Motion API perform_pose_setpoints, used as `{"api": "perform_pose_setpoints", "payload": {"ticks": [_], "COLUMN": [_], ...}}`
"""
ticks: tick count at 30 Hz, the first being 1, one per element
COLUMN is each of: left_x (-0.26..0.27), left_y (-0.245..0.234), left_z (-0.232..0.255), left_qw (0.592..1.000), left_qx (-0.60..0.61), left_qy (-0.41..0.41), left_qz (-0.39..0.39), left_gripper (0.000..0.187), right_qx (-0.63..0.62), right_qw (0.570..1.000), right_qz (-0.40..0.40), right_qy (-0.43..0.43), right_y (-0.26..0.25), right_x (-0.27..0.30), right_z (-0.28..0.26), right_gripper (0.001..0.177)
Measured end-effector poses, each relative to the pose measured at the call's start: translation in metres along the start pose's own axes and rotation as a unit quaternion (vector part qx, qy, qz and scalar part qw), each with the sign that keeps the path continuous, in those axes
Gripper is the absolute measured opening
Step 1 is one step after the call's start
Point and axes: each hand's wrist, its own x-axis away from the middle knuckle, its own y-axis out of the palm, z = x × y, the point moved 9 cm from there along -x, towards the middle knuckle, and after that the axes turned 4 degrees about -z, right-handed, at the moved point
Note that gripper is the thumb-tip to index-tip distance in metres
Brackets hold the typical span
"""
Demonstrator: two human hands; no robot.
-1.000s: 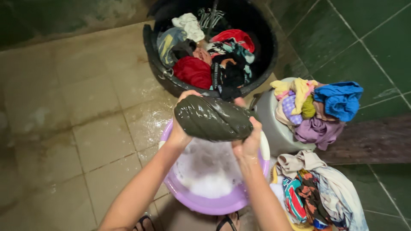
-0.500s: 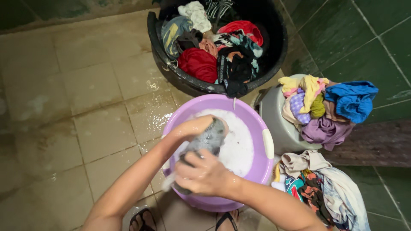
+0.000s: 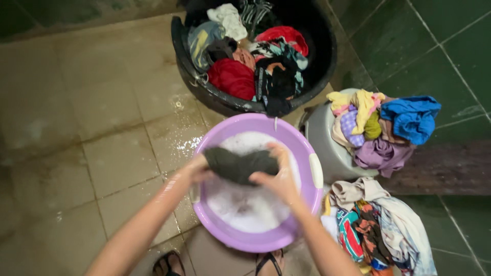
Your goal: The person washes various garments by hand in a purple basin filled with soapy water, then rinses them under running tap water in a black tub. They handle shirts, pants, and other items one by one, scrubbing and wringing them before transferring them between basins.
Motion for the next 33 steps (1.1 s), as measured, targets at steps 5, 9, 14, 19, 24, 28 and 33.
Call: {"api": "perform_pose_setpoints", "payload": {"ticks": [5, 9, 14, 19, 24, 28, 33], "left_x": [0.117, 0.162, 0.136, 0.072, 0.055, 0.069, 0.084], "left_y": [0.083, 0.112, 0.036, -0.045, -0.052, -0.033, -0.013], "left_z": [0.137, 0.15, 0.163, 0.121, 0.089, 0.091, 0.09], "left_qw": [0.873, 0.819, 0.727, 0.826, 0.828, 0.838, 0.762], "left_qx": [-0.379, -0.459, -0.523, -0.408, -0.46, -0.461, -0.561], "left_qy": [0.307, 0.339, 0.415, 0.328, 0.269, 0.235, 0.196], "left_qz": [-0.004, -0.051, 0.159, 0.208, 0.172, 0.174, 0.258], "left_gripper": [0.062, 0.076, 0.037, 0.04, 0.05, 0.057, 0.052], "right_qx": [-0.22, -0.229, -0.346, 0.039, 0.517, 0.474, 0.062], "right_qw": [0.964, 0.93, 0.882, 0.981, 0.837, 0.805, 0.937], "right_qz": [0.119, 0.238, 0.211, 0.142, 0.055, 0.048, 0.136], "right_qy": [0.086, -0.159, -0.239, -0.13, 0.171, 0.352, 0.316], "right_y": [-0.065, -0.128, -0.195, -0.197, -0.171, -0.188, -0.167], "right_x": [-0.029, -0.059, -0.184, -0.203, -0.029, 0.09, 0.136], "right_z": [0.011, -0.052, -0.11, -0.079, 0.086, 0.179, 0.232], "right_gripper": [0.069, 0.07, 0.048, 0.041, 0.074, 0.075, 0.052]}}
